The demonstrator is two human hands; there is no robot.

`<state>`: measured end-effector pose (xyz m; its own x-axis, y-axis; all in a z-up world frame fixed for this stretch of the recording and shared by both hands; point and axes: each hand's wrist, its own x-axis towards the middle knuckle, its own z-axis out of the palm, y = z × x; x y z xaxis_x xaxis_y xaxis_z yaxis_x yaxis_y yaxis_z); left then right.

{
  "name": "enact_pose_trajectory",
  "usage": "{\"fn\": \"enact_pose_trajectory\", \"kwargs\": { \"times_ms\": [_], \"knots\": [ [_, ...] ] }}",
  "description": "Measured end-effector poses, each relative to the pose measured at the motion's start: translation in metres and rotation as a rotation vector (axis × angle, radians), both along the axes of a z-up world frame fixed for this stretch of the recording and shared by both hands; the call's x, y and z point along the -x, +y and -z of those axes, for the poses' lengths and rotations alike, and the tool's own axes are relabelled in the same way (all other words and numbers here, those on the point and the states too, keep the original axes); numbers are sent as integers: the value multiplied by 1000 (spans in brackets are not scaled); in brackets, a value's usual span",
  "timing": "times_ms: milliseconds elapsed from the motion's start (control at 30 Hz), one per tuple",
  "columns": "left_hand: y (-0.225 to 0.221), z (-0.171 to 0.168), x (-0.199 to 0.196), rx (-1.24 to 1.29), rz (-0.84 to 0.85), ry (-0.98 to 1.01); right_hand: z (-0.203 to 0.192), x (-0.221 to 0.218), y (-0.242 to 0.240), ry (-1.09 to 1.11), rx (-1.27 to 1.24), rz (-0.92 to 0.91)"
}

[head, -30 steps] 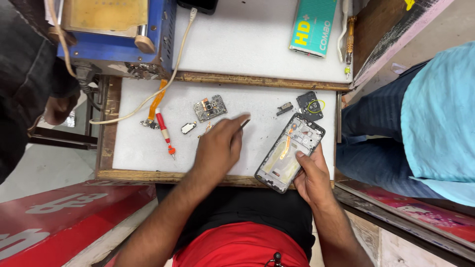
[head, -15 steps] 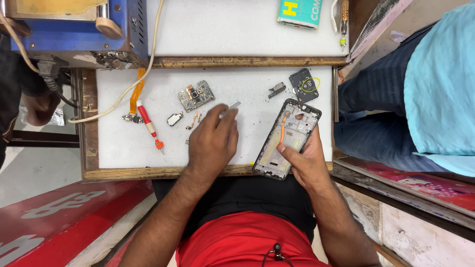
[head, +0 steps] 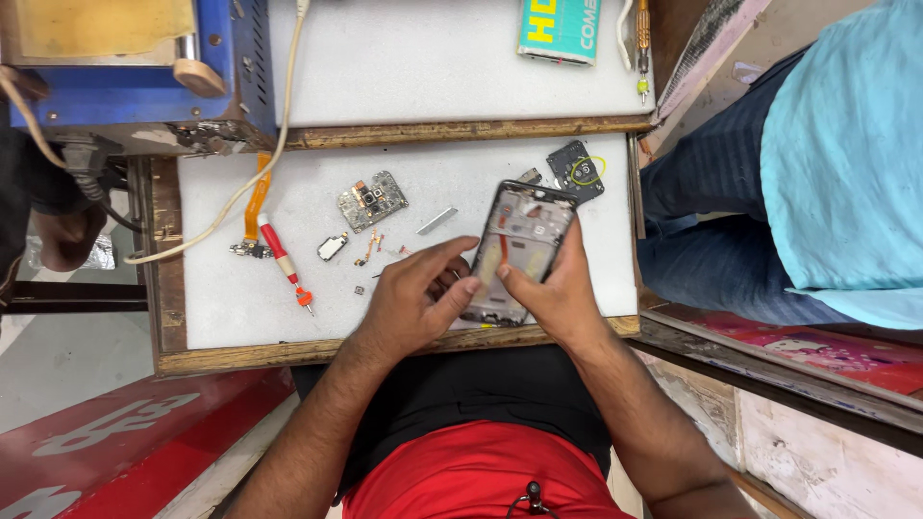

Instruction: The person disassembles a smartphone, removing the back cover and internal components such as the motherboard, camera module, and ribbon cables. They then reassemble the phone by placing the components back into the chassis and securing them.

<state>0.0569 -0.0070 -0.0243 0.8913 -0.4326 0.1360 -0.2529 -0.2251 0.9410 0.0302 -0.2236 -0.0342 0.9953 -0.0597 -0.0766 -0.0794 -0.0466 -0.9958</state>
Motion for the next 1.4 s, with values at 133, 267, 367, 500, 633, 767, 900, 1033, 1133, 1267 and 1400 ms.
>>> {"fn": "enact_pose_trajectory", "kwargs": {
  "times_ms": [133,267,367,500,633,767,900,1033,1133,1267,1400],
  "knots": [
    [-2,7,-1,-41,-41,74,-3,-15,13,52,-5,-23],
    [-2,18,0,-12,-47,87,-8,-15,16,72,46,-38],
    [-2,21,-2,-90,-4,108,-7,-14,16,64,56,-39],
    [-2,17,-2,-34,-49,76,-3,-12,16,-3,-43,-29],
    [7,2,-32,24,-227,90,0,-14,13,27,-413,-33],
    [15,-18,-100,-8,-330,259,6,-11,9,19,-489,9],
    [15,-40,-137,-17,-391,299,8,-4,11,-75,-335,-39],
    [35,-43,-101,-213,-492,-186,12,7,9,-98,-161,-34],
    [72,-42,-51,-292,-603,-268,15,13,7,-102,-120,-60],
    [107,-44,5,-631,-723,-53,17,13,8,-109,-37,-127],
    [104,-39,42,-779,-728,-30,15,13,11,-104,13,-163]
  ]
}}
